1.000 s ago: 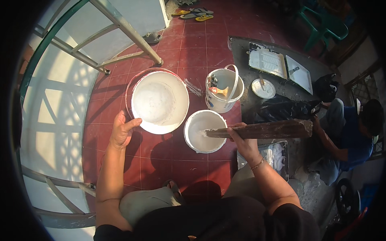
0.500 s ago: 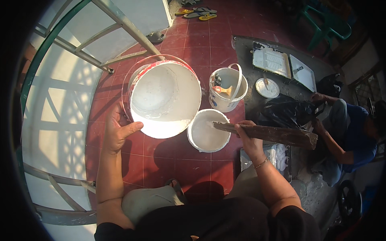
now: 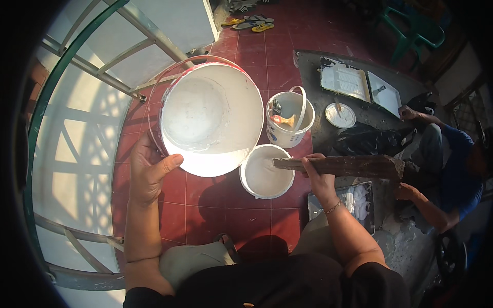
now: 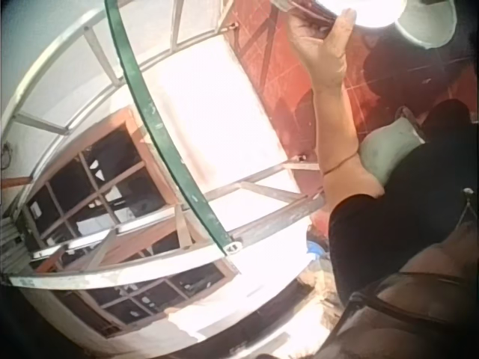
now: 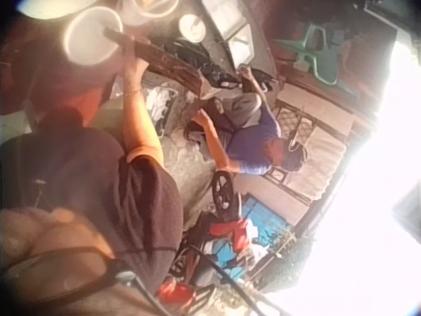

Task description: The person mixes white paint in a bucket using a wooden stick, pours liquid between buckets, and unties a plastic bag containing white powder.

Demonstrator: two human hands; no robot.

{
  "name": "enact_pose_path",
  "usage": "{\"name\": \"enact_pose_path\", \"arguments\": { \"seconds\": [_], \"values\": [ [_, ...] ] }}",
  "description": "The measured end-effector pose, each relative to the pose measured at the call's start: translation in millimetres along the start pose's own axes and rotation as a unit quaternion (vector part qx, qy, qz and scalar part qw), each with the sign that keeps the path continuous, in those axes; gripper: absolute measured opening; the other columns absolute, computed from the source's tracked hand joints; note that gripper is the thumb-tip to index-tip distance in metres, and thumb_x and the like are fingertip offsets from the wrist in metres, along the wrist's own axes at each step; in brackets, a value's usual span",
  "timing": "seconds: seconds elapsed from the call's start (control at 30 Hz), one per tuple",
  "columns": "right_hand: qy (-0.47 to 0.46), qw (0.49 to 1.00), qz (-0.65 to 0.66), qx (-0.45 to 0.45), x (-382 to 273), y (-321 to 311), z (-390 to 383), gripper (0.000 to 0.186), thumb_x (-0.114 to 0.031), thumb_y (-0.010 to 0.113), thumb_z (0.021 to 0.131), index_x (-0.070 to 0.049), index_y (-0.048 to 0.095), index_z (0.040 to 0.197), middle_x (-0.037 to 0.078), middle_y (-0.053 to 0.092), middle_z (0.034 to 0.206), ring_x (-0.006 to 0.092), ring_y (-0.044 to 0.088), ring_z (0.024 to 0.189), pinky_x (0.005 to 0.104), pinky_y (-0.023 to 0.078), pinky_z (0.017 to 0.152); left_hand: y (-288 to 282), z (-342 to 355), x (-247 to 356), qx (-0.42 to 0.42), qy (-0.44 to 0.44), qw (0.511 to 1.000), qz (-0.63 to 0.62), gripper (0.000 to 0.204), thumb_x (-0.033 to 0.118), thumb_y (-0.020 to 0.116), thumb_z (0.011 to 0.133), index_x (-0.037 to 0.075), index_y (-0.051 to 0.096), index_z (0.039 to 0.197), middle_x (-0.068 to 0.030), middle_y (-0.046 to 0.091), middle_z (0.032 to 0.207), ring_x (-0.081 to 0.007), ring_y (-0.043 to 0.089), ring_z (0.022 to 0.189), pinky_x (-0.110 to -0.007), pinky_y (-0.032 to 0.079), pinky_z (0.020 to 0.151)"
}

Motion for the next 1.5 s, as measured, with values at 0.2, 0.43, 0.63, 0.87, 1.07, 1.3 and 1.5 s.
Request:
{"name": "enact_pose_path", "arguments": {
  "seconds": [0.2,0.43,0.63,0.87,1.07,1.3,1.5],
  "values": [
    [0.059,0.998,0.018,-0.022,-1,3,-4,0.024,-0.016,0.069,0.086,0.001,0.058,0.099,0.007,0.063,0.087,0.0133,0.063,0.075,0.0262,0.055,0.065,-34,20,-62,0.094,-0.214,0.913,-0.333,0.037,0.016,0.069,0.083,-0.003,0.05,0.109,-0.0112,0.062,0.091,-0.0176,0.065,0.075,-0.033,0.061,0.066],
    [-0.08,0.942,-0.192,-0.264,-26,6,-24,0.054,-0.009,0.078,0.073,-0.001,0.053,0.12,0.01,0.06,0.107,0.0116,0.06,0.088,0.0259,0.049,0.079,-8,26,-77,0.028,-0.156,0.977,-0.144,0.033,0.009,0.071,0.08,0.002,0.048,0.101,-0.0116,0.062,0.09,-0.0117,0.062,0.076,-0.029,0.057,0.064],
    [0.078,0.902,-0.304,-0.296,2,-38,-23,0.064,-0.005,0.073,0.074,-0.005,0.048,0.132,0.017,0.06,0.109,0.0177,0.065,0.08,0.0297,0.054,0.07,-22,23,-68,0.051,-0.14,0.986,-0.071,0.04,-0.002,0.069,0.077,0.001,0.042,0.105,-0.0073,0.055,0.088,-0.0087,0.058,0.071,-0.023,0.055,0.055],
    [0.089,0.946,-0.167,-0.263,27,-22,-31,0.062,-0.006,0.071,0.077,-0.001,0.046,0.133,0.019,0.06,0.107,0.0182,0.064,0.082,0.0285,0.054,0.071,-7,43,-20,-0.025,0.003,1.0,0.017,0.047,-0.003,0.066,0.075,0.006,0.043,0.116,-0.0021,0.054,0.086,-0.0094,0.057,0.077,-0.023,0.05,0.067],
    [0.178,0.931,-0.175,-0.267,11,-23,-22,0.056,-0.01,0.071,0.08,0.003,0.048,0.129,0.015,0.062,0.103,0.0145,0.062,0.084,0.0263,0.052,0.072,18,56,13,-0.02,0.019,1.0,-0.01,0.046,0.001,0.066,0.078,0.001,0.044,0.118,-0.0065,0.058,0.09,-0.0076,0.057,0.077,-0.022,0.054,0.06],
    [-0.008,0.985,-0.114,-0.126,-96,-41,19,0.042,-0.018,0.068,0.088,0.006,0.054,0.12,0.008,0.064,0.098,0.0116,0.06,0.092,0.0262,0.049,0.081,31,59,4,-0.032,0.026,0.999,-0.017,0.036,0.001,0.065,0.079,0.003,0.048,0.11,-0.0054,0.057,0.086,-0.0057,0.056,0.071,-0.02,0.053,0.057],
    [-0.087,0.984,-0.104,-0.118,-144,-43,30,0.039,-0.018,0.066,0.089,0.005,0.055,0.119,0.007,0.064,0.101,0.0102,0.058,0.091,0.026,0.048,0.081,23,53,-5,0.0,-0.009,1.0,0.009,0.026,0.0,0.062,0.082,0.004,0.048,0.103,-0.0021,0.055,0.079,-0.0049,0.057,0.063,-0.021,0.054,0.05]
  ]
}}
Point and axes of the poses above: each hand's wrist, its own z-axis towards the middle knuckle, its own y-axis out of the palm, x = y × z, the point moved 6 cm from there along z, towards the middle knuckle
